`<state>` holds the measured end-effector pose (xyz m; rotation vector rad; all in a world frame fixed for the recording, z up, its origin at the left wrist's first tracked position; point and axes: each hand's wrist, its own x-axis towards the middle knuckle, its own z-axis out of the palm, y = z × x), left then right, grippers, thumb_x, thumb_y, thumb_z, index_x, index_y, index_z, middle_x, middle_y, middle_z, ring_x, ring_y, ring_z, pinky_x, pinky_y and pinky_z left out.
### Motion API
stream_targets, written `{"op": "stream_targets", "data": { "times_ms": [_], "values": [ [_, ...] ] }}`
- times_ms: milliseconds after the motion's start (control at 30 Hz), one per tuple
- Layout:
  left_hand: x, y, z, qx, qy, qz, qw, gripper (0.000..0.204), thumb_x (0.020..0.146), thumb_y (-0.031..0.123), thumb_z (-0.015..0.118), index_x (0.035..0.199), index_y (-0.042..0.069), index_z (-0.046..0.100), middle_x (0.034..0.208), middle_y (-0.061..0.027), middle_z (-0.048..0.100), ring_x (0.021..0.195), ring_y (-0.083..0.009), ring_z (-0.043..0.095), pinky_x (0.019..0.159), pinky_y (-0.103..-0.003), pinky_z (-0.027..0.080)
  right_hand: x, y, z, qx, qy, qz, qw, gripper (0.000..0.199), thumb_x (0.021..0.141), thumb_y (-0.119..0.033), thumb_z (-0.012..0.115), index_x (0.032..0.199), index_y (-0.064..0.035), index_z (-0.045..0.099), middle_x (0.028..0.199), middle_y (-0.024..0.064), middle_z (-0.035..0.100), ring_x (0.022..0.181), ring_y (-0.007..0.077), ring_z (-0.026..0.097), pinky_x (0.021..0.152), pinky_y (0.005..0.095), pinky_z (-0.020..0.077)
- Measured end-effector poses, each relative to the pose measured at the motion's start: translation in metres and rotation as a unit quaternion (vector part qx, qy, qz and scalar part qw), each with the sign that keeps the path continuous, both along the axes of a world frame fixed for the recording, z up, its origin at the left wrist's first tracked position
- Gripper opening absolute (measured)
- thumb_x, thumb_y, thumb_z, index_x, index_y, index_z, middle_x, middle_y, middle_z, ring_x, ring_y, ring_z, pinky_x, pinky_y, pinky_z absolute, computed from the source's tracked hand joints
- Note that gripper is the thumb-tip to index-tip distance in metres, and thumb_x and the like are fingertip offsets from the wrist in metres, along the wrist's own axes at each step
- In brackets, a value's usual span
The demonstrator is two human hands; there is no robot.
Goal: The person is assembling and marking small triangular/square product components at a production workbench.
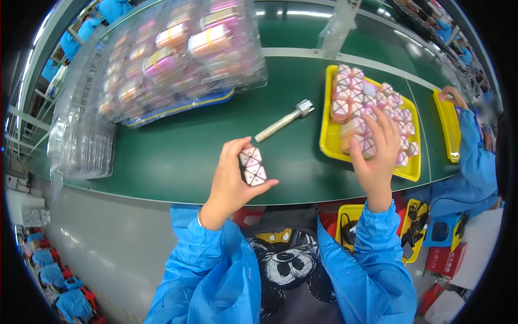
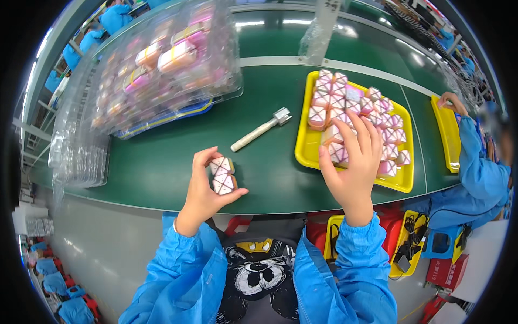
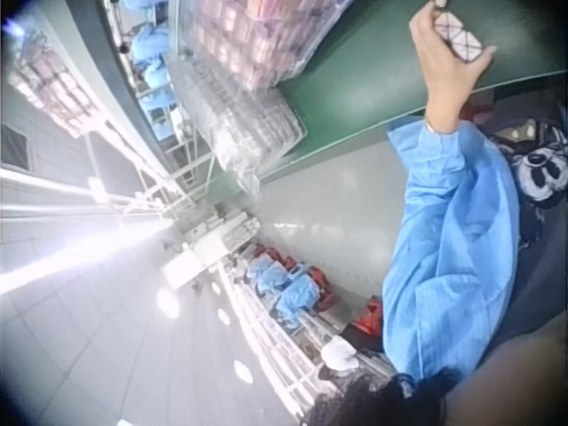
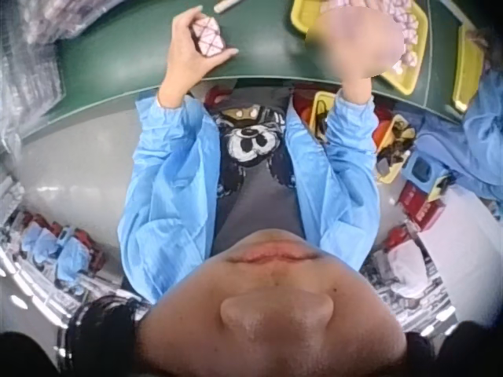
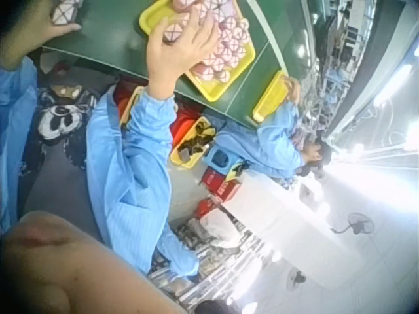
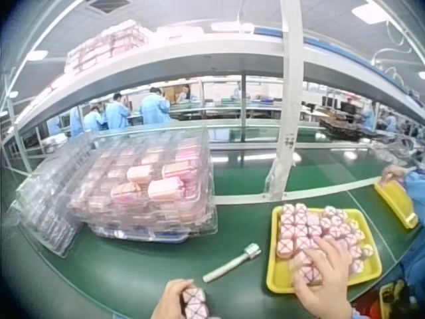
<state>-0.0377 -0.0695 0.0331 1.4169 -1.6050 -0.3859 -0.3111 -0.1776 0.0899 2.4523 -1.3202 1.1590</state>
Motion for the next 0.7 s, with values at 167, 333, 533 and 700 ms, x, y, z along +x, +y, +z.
{"op": "stream_targets", "data": {
  "times_ms": [167, 333, 533, 700],
  "values": [
    [0.008, 0.015, -0.013, 0.026, -0.021, 0.116, 0.993, 0.087, 0.06, 0.016, 0.092, 0.132, 0.005, 0.044, 0.119, -0.016, 0.047, 0.108, -0.0319, 0.054, 0.093, -0.04, 0.047, 0.059, -0.009, 0.019, 0.034, -0.039, 0.124, 0.991, 0.033, 0.08, -0.017, 0.071, 0.111, -0.0069, 0.067, 0.122, 0.0117, 0.063, 0.115, 0.0341, 0.055, 0.101, 0.044, 0.0409],
    [0.02, 0.01, -0.015, 0.032, -0.07, 0.225, 0.971, 0.077, 0.064, 0.019, 0.089, 0.128, 0.006, 0.049, 0.121, -0.0171, 0.046, 0.109, -0.0339, 0.054, 0.091, -0.041, 0.049, 0.011, -0.037, 0.006, 0.042, 0.038, -0.095, 0.994, 0.048, 0.085, -0.031, 0.07, 0.126, -0.0059, 0.062, 0.137, 0.0213, 0.052, 0.125, 0.04, 0.048, 0.106, 0.0481, 0.0364],
    [0.043, -0.003, -0.016, 0.0, -0.064, 0.266, 0.962, 0.092, 0.06, 0.03, 0.092, 0.134, 0.003, 0.044, 0.131, -0.019, 0.042, 0.12, -0.0372, 0.048, 0.1, -0.044, 0.043, -0.055, -0.015, -0.018, 0.13, 0.051, -0.103, 0.985, 0.062, 0.089, -0.039, 0.065, 0.141, -0.0083, 0.05, 0.148, 0.0205, 0.042, 0.135, 0.0397, 0.039, 0.112, 0.0479, 0.0298],
    [0.014, -0.007, 0.013, -0.147, -0.122, 0.174, 0.966, 0.108, 0.059, 0.05, 0.089, 0.139, -0.001, 0.038, 0.142, -0.0224, 0.036, 0.131, -0.0421, 0.037, 0.11, -0.051, 0.031, -0.079, -0.012, -0.034, 0.071, -0.032, -0.125, 0.989, 0.063, 0.092, -0.041, 0.06, 0.142, -0.0054, 0.047, 0.148, 0.0196, 0.043, 0.137, 0.0385, 0.04, 0.114, 0.0463, 0.0264]
  ]
}}
